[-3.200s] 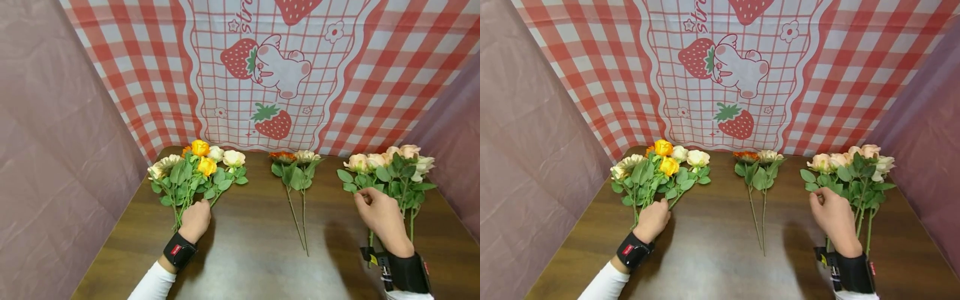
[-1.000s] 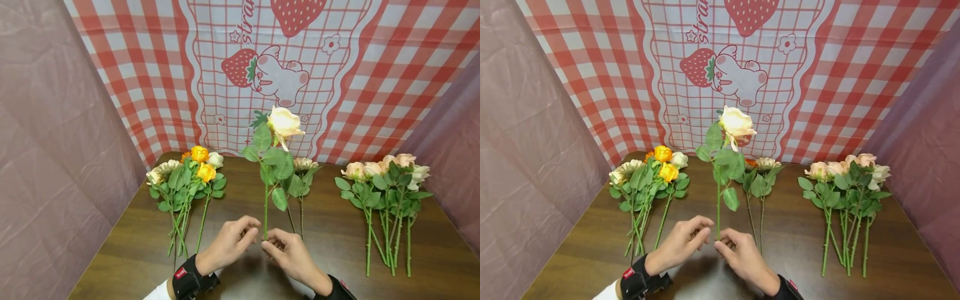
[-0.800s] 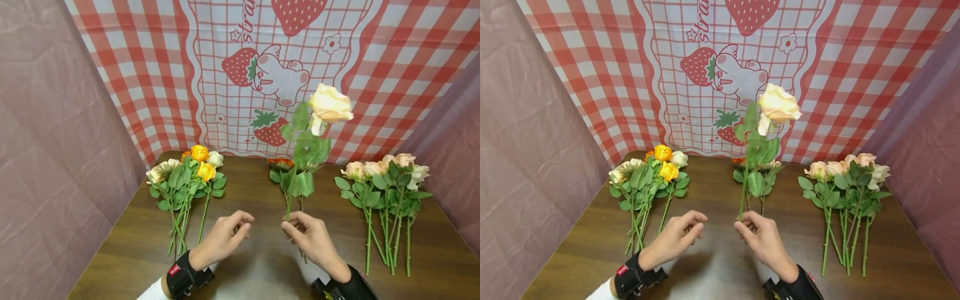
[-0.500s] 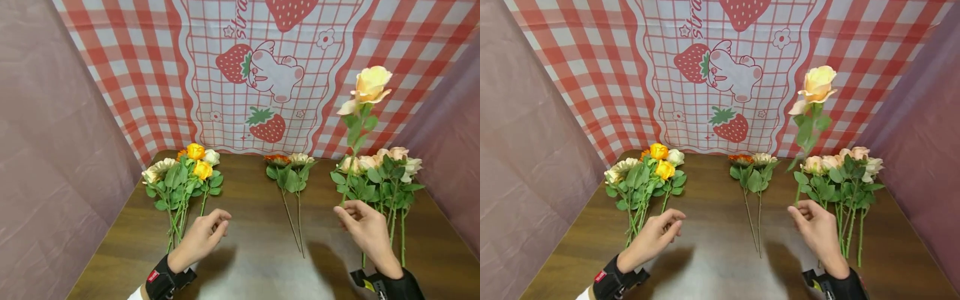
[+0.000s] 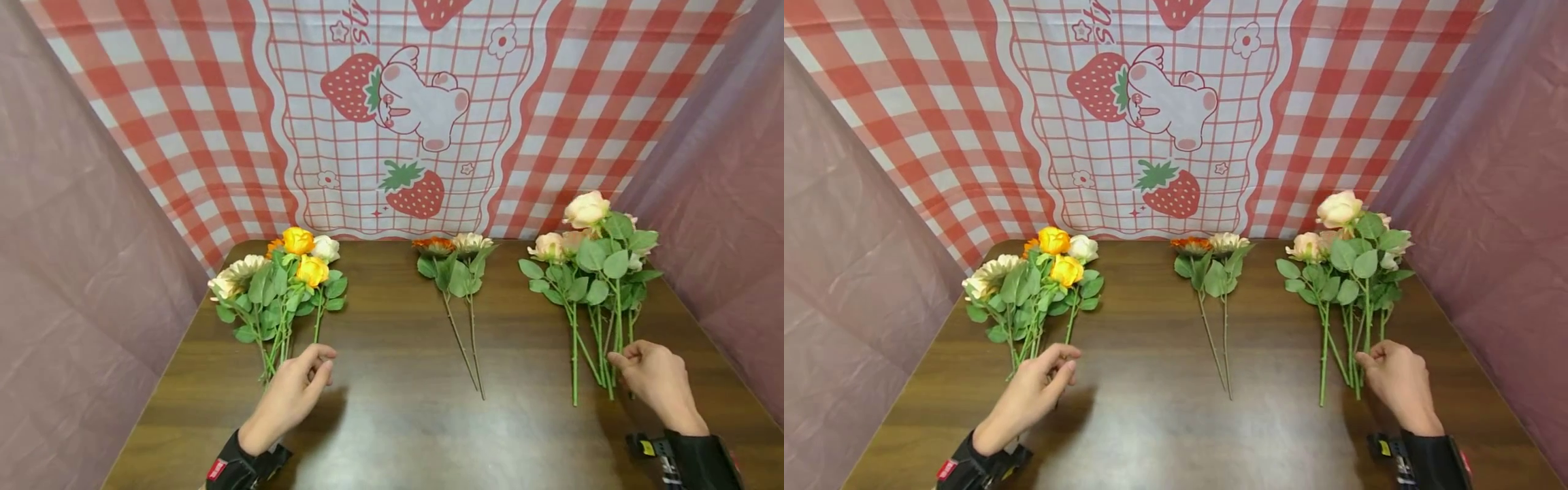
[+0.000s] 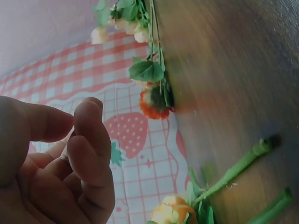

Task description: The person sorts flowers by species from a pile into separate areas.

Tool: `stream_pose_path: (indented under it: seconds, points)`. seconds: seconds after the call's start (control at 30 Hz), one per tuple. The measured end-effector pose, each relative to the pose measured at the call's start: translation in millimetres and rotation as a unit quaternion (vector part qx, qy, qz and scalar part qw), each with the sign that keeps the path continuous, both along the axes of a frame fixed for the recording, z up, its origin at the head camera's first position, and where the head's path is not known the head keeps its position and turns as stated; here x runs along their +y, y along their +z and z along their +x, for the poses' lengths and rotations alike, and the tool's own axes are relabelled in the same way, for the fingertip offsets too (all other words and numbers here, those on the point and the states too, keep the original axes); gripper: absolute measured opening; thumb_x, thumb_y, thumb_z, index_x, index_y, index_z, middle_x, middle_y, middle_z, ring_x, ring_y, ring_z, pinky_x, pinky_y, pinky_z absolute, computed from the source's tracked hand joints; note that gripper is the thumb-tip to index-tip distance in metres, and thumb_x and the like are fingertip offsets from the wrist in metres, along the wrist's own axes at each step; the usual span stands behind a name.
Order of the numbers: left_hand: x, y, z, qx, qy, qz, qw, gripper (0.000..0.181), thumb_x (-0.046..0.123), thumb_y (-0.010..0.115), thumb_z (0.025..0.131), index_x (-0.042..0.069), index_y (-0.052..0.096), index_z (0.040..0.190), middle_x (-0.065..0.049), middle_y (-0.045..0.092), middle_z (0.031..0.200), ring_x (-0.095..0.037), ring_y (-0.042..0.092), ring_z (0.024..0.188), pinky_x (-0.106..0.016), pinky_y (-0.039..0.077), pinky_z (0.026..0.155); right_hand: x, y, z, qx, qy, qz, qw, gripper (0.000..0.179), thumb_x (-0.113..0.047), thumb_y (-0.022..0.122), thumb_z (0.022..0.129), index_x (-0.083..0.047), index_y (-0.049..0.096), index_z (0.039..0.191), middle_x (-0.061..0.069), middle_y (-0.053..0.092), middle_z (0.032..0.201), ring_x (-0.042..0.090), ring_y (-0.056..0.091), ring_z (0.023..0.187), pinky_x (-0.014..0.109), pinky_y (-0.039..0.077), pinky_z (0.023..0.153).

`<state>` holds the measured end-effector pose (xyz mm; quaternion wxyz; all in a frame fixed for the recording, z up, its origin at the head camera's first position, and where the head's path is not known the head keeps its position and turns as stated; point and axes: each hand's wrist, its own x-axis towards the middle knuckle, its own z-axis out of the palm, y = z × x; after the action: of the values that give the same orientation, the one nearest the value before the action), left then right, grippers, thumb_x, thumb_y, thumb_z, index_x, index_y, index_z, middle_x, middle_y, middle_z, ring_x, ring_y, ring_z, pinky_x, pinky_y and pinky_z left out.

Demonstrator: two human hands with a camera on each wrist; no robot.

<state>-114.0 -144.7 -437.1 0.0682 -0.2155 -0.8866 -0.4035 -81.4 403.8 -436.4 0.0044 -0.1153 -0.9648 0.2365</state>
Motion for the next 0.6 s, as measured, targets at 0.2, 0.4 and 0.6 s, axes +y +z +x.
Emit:
stream_pose_path:
  seconds: [0.2, 0.4, 0.6]
  points:
    - [-4.5, -0.8, 0.9, 0.005, 0.01, -0.002, 0.9999, 0.016, -0.001, 0.062, 0.093, 0.009, 0.065, 0.105, 0.012, 0.061, 0.07, 0.003, 0.052, 0.057, -0.021, 0.044, 0.05, 8.2, -11.9, -9.5, -0.056, 0.012, 0.01, 0.9983, 0.03, -0.025, 0.064, 0.096, -0.008, 0.062, 0.072, -0.003, 0.058, 0.053, 0.017, 0.055, 0.052, 0.038, 0.043, 0.055]
    - [-7.2, -1.7, 1.2, -0.001, 0.018, -0.016, 0.9997, 0.014, 0.0, 0.063, 0.093, 0.008, 0.066, 0.104, 0.013, 0.06, 0.07, 0.003, 0.051, 0.058, -0.02, 0.043, 0.051, 9.1, -13.2, -11.6, -0.057, 0.02, 0.016, 0.9981, 0.035, -0.028, 0.062, 0.097, -0.01, 0.063, 0.068, -0.003, 0.059, 0.052, 0.016, 0.057, 0.05, 0.043, 0.047, 0.059]
    - [-9.9, -0.1, 1.1, -0.023, 0.031, -0.037, 0.9986, 0.011, 0.004, 0.063, 0.094, 0.007, 0.067, 0.104, 0.012, 0.06, 0.071, 0.003, 0.049, 0.058, -0.021, 0.042, 0.052, 10.5, -6.1, -9.4, -0.091, 0.02, 0.007, 0.9956, 0.041, -0.035, 0.055, 0.101, -0.009, 0.062, 0.07, -0.002, 0.06, 0.056, 0.017, 0.057, 0.053, 0.034, 0.043, 0.055]
